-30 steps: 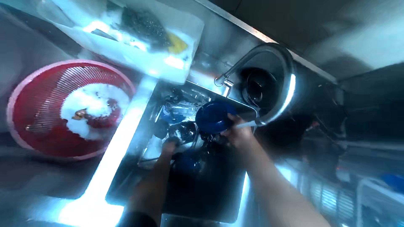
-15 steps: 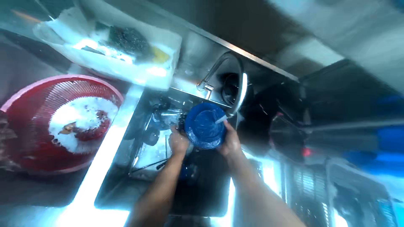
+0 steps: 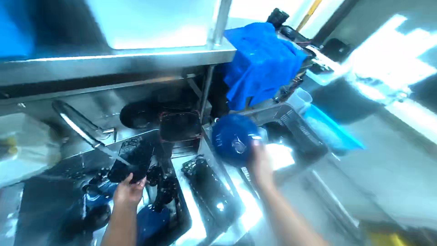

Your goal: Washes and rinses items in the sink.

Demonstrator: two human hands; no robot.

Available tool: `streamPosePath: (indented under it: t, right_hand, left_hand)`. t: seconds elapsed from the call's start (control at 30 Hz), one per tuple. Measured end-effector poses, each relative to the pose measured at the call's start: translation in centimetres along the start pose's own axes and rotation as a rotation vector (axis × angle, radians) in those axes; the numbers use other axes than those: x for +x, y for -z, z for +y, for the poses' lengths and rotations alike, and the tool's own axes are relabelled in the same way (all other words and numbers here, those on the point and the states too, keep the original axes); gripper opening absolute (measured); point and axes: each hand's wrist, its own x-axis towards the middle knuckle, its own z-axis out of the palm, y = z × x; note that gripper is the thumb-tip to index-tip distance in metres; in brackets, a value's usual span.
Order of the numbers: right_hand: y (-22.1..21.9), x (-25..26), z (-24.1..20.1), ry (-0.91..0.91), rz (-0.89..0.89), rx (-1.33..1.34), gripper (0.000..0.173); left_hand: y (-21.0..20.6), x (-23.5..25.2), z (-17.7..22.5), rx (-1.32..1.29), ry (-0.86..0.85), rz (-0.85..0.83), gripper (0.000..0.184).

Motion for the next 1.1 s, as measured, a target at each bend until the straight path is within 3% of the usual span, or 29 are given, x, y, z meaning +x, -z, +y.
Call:
streamPosePath:
  t: [0.07,0.13,0.23,0.3,0.33,0.43,0.53,0.6,0.7,0.73,0.8,0.87,0.93,1.03,1.1]
  right_hand:
    - [6.3,5.3,2.6,-0.164,0.292,0.138,0.039]
    - [11.4,10.3,5.5,-0.335,0.435,0.365,0.037]
    - [12.8,12.1,6.9,-0.528,0.268,0.506,0.036]
    - [8.8,9.0,4.2,-0.5,0.137,0.389,0.044]
    - [6.2,6.4,2.7,-0.4,0.03,0.284,0.044]
    - [-2.3,-1.7,1.4,0.022,-0.531,-0.051,0.053]
    - [-13.4,-7.8,3.2,0.444,-1.046,-0.635,0.069]
    - [-21.0,-9.9,6.6,0.749,-1.138,-0.992,0.081]
    - [-29.3,-10.1,11.2,0.855,-1.11,-1.099,0.071]
    - [-31.3,-9.9,11.4,0.79,-1.12,-1.059,0.057]
    - [-35.3,-9.6,9.4,0.392,-1.248,-0.998,0.038]
    - [-39.0,-9.1,8.1,0.053,-1.259,-0.925,0.04]
    - [-41.7,-8.6,7.5,-0.2,-1.207,-0.864,0.041]
    - [-43.4,-8.2,7.2,-0.581,-1.159,-0.7,0.046]
    - [-42.7,-7.0,9.3,-0.658,-1.161,-0.535,0.046]
  left_hand:
    - [-0.3,-1.4,-1.0,0.003,-0.009,-0.001,0.04]
    - [-0.9,-3.3,-1.6,0.051,-0.011,0.027,0.046]
    - [-1.0,-5.0,-1.3,0.105,-0.01,0.121,0.051]
    - [-0.1,-4.8,-1.0,0.113,-0.02,0.123,0.057]
    - [0.4,-4.3,-0.8,0.13,-0.034,0.109,0.058]
    - [1.7,-2.5,0.9,0.225,-0.099,0.028,0.058]
    - [2.4,-1.8,3.9,0.385,-0.19,-0.036,0.053]
    - [3.4,-1.2,6.2,0.461,-0.249,-0.117,0.047]
    - [5.4,0.3,8.2,0.386,-0.225,-0.274,0.052]
    - [6.4,1.5,8.1,0.344,-0.189,-0.301,0.059]
    - [9.8,3.9,6.3,0.454,-0.133,-0.241,0.06]
    - [13.8,5.6,3.2,0.861,-0.072,-0.089,0.045]
    - [16.7,5.8,0.8,1.281,0.143,-0.058,0.049]
    - [18.2,4.3,-0.6,1.531,0.456,-0.11,0.054]
    - [17.8,4.5,-0.4,1.594,0.525,-0.153,0.053]
